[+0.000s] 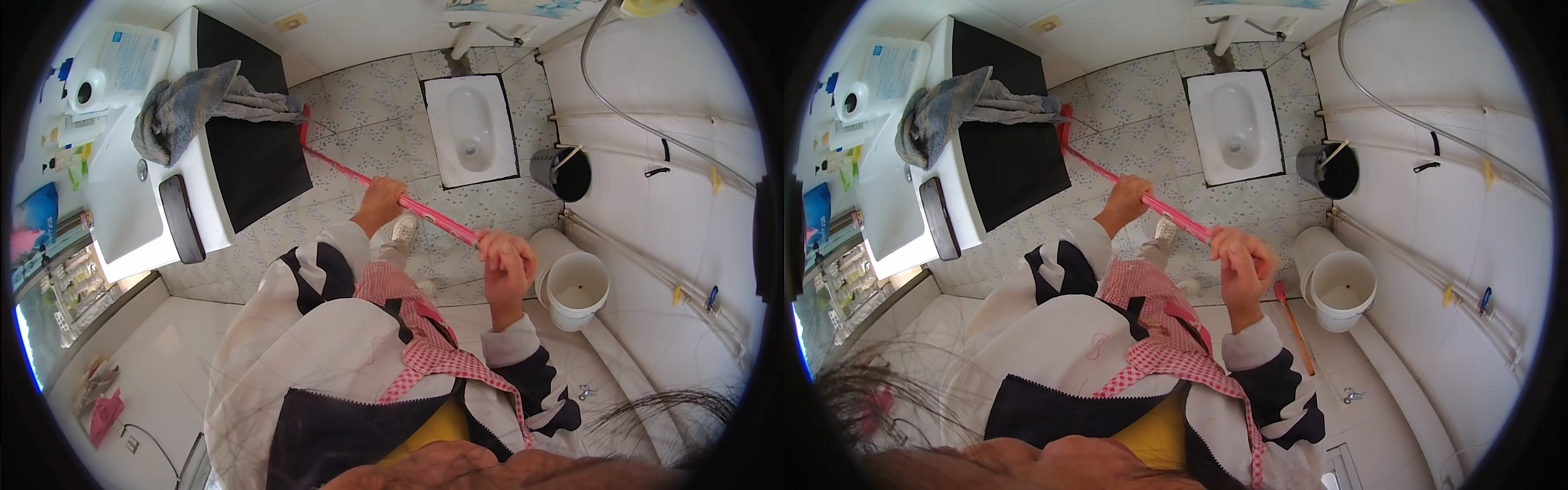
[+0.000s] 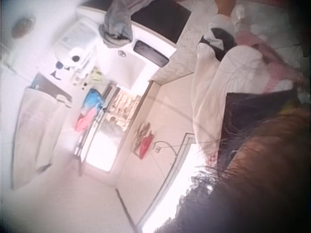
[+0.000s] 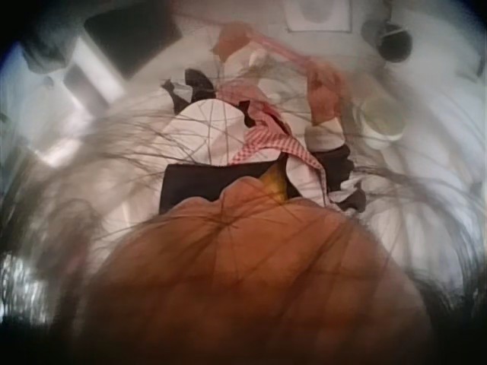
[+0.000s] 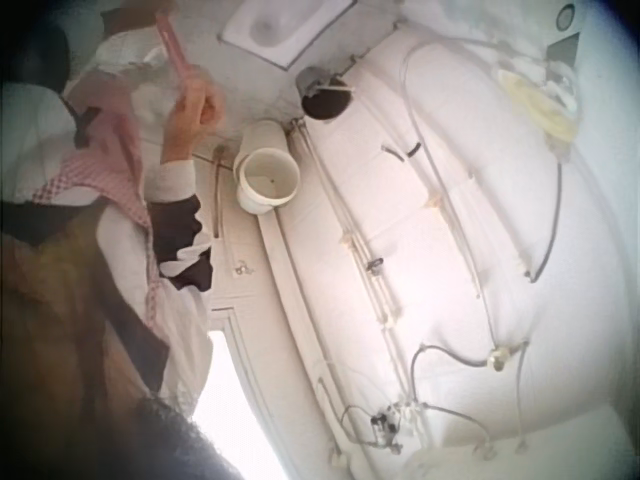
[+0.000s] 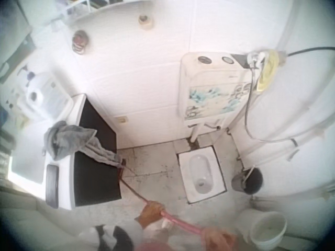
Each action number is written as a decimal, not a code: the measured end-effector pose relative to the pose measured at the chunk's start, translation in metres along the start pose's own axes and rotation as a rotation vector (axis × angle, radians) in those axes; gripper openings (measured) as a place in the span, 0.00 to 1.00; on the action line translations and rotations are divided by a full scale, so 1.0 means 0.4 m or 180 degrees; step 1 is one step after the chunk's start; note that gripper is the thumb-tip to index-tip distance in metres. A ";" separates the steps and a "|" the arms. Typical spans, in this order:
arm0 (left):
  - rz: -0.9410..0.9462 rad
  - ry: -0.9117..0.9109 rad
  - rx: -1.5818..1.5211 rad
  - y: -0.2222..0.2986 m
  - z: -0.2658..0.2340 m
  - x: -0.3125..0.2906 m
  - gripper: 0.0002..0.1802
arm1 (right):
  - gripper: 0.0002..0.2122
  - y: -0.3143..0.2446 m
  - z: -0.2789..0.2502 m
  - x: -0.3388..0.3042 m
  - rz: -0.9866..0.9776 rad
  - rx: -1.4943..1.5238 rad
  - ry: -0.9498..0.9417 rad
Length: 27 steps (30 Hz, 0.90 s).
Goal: The person sprays water from a handheld shower head onto the bathroom floor and squat toilet, then uses a squeegee to push water toward the drain. The person also wipes the water heater with a cloth and opens the bathroom door.
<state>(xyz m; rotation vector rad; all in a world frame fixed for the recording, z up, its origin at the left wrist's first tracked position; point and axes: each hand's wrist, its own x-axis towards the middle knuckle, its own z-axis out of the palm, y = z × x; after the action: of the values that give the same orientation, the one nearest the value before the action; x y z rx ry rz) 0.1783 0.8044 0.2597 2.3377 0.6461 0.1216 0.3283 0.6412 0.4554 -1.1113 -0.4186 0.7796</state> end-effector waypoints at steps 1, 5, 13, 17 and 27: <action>-0.0025 -0.0016 0.0044 -0.058 -0.017 -0.003 0.04 | 0.11 0.041 0.019 0.003 0.0076 0.0052 -0.0002; 0.0123 -0.0007 -0.0020 -0.127 -0.009 0.028 0.05 | 0.11 0.090 0.058 0.004 0.0335 -0.0344 0.0019; 0.0743 0.0198 -0.0970 0.351 0.191 0.215 0.05 | 0.13 -0.319 -0.055 0.014 -0.0275 -0.0988 0.0668; 0.0956 0.0197 -0.1609 0.487 0.195 0.272 0.07 | 0.13 -0.405 -0.008 0.017 -0.0495 -0.1553 0.0726; 0.0979 0.0056 -0.1284 0.551 0.116 0.112 0.07 | 0.12 -0.502 -0.020 -0.095 -0.0710 -0.1225 0.0391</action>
<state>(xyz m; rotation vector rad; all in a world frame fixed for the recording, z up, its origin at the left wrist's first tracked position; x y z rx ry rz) 0.3211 0.6587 0.3649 2.0264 0.2356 0.3760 0.3776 0.5634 0.6378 -1.4340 -0.5932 0.4399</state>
